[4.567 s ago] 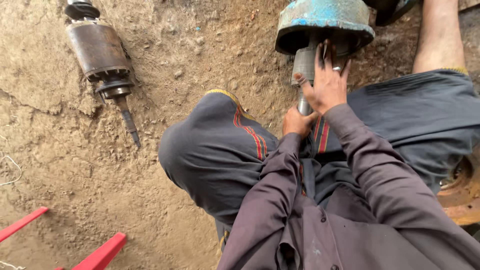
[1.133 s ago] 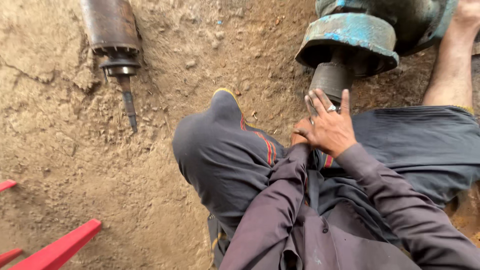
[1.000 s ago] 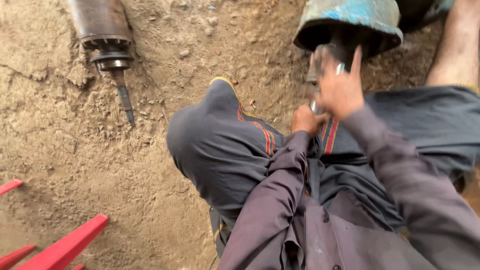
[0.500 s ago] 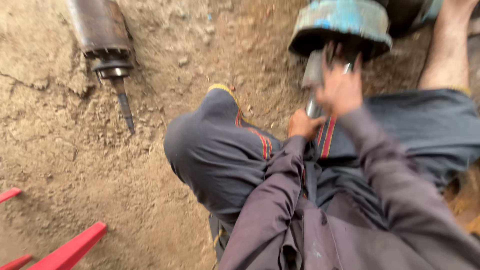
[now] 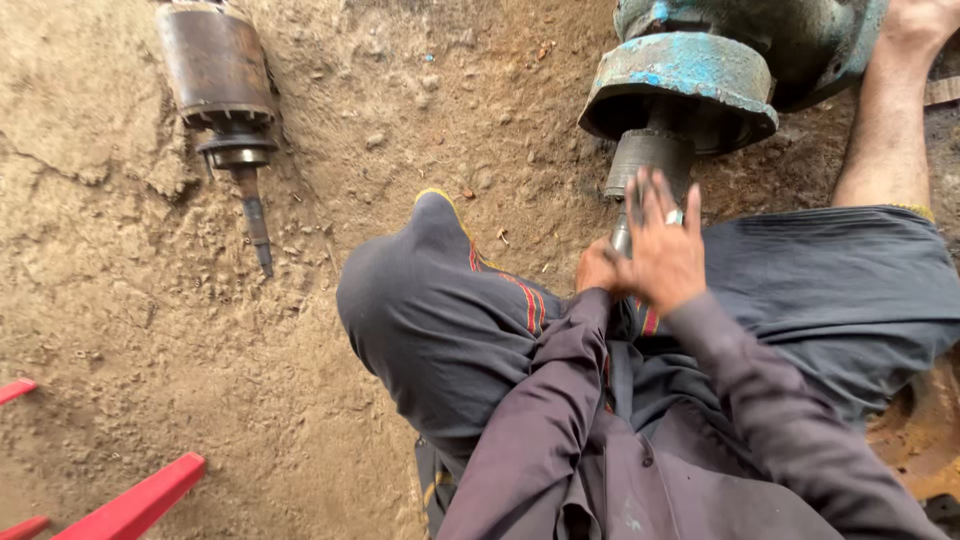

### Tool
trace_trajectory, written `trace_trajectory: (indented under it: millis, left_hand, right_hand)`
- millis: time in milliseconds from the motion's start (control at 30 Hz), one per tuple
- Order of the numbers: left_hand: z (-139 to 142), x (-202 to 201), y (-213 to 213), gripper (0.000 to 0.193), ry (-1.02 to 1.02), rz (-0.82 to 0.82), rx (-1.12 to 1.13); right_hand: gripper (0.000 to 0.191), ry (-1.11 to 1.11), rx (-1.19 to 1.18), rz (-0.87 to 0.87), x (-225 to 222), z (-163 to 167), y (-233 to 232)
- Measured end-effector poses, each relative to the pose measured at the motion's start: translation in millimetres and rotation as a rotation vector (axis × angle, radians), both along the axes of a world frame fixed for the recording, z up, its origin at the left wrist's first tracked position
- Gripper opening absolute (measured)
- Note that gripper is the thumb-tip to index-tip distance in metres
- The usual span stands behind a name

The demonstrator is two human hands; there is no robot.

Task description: The person sits on the ground and uses a handheld abrasive block to grind the surface of a cylindrical metal shaft mounted on a bench grinder. The person repeatedly rubs the block against the rotating shaft, occasionally pausing to reposition the hands.

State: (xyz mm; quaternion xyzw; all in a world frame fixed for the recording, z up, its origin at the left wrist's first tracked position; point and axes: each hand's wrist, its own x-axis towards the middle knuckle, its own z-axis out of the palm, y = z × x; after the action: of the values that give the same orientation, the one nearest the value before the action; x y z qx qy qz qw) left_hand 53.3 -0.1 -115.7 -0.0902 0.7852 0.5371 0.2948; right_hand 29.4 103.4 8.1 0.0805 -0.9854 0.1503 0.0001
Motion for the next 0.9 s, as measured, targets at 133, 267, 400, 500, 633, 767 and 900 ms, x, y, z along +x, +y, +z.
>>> trace_trajectory:
  millis: [133,267,400,500,633,767,900]
  left_hand:
    - [-0.6,2.9,-1.1,0.055,-0.066,-0.04,-0.072]
    - [-2.3,1.5,1.6,0.06,-0.105,-0.072,-0.162]
    - [-4.3,-1.8,1.8,0.061,0.131,0.0,-0.012]
    - [-5.1,2.1,0.7,0.055,-0.06,0.054,-0.142]
    - [-6.5,1.2,2.0,0.062,-0.098,-0.095,-0.245]
    - [-5.9,-6.9,4.2,0.056,-0.025,0.008,-0.123]
    - [0.2,-2.5,1.8,0.057,0.076,0.082,-0.087]
  right_hand:
    - [0.087,-0.028,0.035,0.018,1.0,7.8,1.1]
    - [0.089,-0.101,-0.005,-0.136,-19.9,0.3,4.4]
    - [0.09,-0.057,0.441,-0.041,-7.0,-6.1,-3.5]
    - [0.093,-0.052,0.066,-0.071,-0.6,-8.6,-1.7]
    - [0.097,-0.142,0.073,-0.137,-4.9,-11.7,2.3]
    - [0.094,-0.043,0.049,-0.124,1.3,-13.3,-3.8]
    - [0.096,-0.163,0.075,-0.151,2.9,-8.7,-4.4]
